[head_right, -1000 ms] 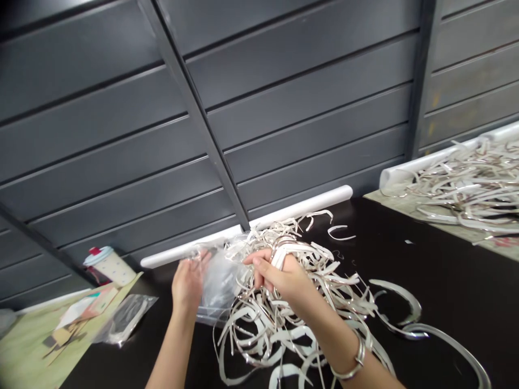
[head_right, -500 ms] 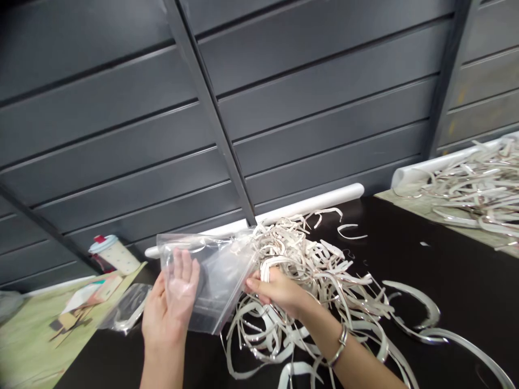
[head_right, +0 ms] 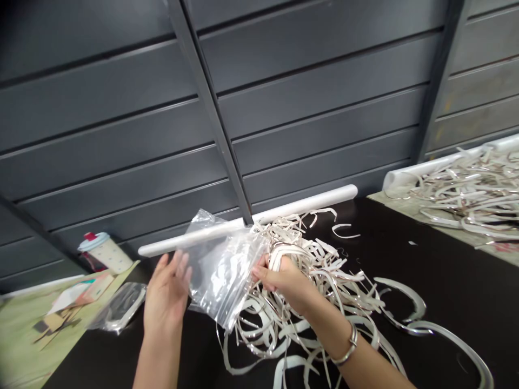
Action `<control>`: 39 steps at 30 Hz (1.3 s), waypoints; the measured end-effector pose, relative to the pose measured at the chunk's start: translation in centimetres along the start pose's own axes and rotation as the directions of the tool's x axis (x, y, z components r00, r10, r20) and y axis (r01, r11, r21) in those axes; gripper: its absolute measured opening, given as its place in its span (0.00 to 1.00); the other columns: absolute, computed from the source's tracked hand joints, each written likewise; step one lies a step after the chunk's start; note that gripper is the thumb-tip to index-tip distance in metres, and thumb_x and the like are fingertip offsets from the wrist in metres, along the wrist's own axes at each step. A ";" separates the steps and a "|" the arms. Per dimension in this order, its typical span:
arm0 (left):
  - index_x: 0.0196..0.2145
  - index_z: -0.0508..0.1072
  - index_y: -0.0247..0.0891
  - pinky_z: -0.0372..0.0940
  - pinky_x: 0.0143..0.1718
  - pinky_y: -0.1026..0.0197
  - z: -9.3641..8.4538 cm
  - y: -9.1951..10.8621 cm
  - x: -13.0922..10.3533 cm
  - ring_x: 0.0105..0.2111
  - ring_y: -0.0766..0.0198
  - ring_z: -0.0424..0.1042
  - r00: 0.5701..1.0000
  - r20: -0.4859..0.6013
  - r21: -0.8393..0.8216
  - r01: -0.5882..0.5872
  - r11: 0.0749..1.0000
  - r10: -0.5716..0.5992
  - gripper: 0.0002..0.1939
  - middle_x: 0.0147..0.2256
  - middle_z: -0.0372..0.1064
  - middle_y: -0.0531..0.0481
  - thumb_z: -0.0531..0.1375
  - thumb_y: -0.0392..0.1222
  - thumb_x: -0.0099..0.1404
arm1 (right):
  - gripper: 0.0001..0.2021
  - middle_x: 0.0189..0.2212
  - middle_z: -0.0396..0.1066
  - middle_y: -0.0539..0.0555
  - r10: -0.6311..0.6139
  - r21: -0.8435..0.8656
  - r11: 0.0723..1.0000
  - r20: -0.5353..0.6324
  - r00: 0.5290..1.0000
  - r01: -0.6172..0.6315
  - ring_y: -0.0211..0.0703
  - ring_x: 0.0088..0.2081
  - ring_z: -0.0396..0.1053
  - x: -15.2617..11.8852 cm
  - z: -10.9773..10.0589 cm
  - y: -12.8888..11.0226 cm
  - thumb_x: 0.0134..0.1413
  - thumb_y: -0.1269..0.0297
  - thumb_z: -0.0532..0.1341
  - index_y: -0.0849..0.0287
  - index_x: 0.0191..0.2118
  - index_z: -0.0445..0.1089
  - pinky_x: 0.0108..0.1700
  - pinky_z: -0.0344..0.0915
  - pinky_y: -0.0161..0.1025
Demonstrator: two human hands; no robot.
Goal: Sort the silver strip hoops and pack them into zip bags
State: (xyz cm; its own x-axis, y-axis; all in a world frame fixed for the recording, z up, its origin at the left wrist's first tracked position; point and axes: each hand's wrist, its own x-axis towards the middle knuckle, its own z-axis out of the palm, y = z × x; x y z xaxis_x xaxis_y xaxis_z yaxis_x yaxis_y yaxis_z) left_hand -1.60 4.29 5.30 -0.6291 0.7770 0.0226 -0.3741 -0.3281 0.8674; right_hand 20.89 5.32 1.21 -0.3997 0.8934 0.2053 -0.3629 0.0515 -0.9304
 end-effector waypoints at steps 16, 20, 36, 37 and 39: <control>0.23 0.64 0.39 0.56 0.29 0.65 2.1 -0.8 -7.8 0.25 0.66 0.63 0.588 0.775 0.621 -0.640 0.452 -0.232 0.09 0.23 0.64 0.57 0.60 0.40 0.58 | 0.19 0.19 0.60 0.45 0.042 -0.042 0.998 0.142 0.989 -0.036 0.32 0.24 0.56 -1.0 1.8 -0.1 0.45 0.50 0.65 0.60 0.24 0.62 0.27 0.51 0.33; 0.20 0.63 0.38 0.54 0.27 0.65 1.9 -0.8 -7.5 0.24 0.67 0.61 0.576 0.778 0.607 -0.585 0.537 -0.252 0.11 0.20 0.62 0.57 0.61 0.39 0.56 | 0.19 0.17 0.57 0.43 0.054 -0.022 0.998 0.154 0.987 -0.051 0.30 0.21 0.52 -1.2 1.8 -0.2 0.44 0.49 0.66 0.60 0.24 0.62 0.24 0.47 0.32; 0.23 0.61 0.38 0.56 0.25 0.65 1.4 -1.8 -7.1 0.22 0.68 0.61 0.518 0.775 0.513 -0.184 0.838 -0.361 0.18 0.19 0.64 0.54 0.62 0.53 0.56 | 0.19 0.14 0.57 0.41 0.066 0.105 0.990 0.215 0.974 -0.090 0.28 0.17 0.49 -1.1 1.2 0.1 0.42 0.51 0.68 0.60 0.25 0.62 0.20 0.43 0.31; 0.24 0.62 0.37 0.57 0.26 0.65 1.4 -1.8 -7.1 0.22 0.67 0.62 0.524 0.774 0.518 -0.201 0.832 -0.355 0.17 0.20 0.65 0.53 0.61 0.52 0.57 | 0.20 0.15 0.57 0.42 0.072 0.104 0.990 0.205 0.976 -0.094 0.28 0.17 0.50 -1.1 1.3 0.1 0.42 0.50 0.68 0.60 0.25 0.62 0.20 0.43 0.31; 0.25 0.64 0.37 0.57 0.26 0.65 1.6 -1.6 -7.2 0.22 0.67 0.62 0.540 0.774 0.525 -0.259 0.811 -0.329 0.14 0.21 0.66 0.52 0.60 0.49 0.59 | 0.20 0.15 0.58 0.42 0.071 0.093 0.992 0.203 0.977 -0.091 0.28 0.18 0.50 -1.0 1.3 0.1 0.43 0.49 0.67 0.60 0.25 0.62 0.20 0.43 0.31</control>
State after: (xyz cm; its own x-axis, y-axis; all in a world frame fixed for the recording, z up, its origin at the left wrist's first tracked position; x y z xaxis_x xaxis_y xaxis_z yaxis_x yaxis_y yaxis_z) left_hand 4.60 0.08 4.55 0.3109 0.9439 0.1117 0.2176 -0.1851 0.9583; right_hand 20.13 3.87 1.28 -0.5867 0.7858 0.1960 -0.4012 -0.0718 -0.9132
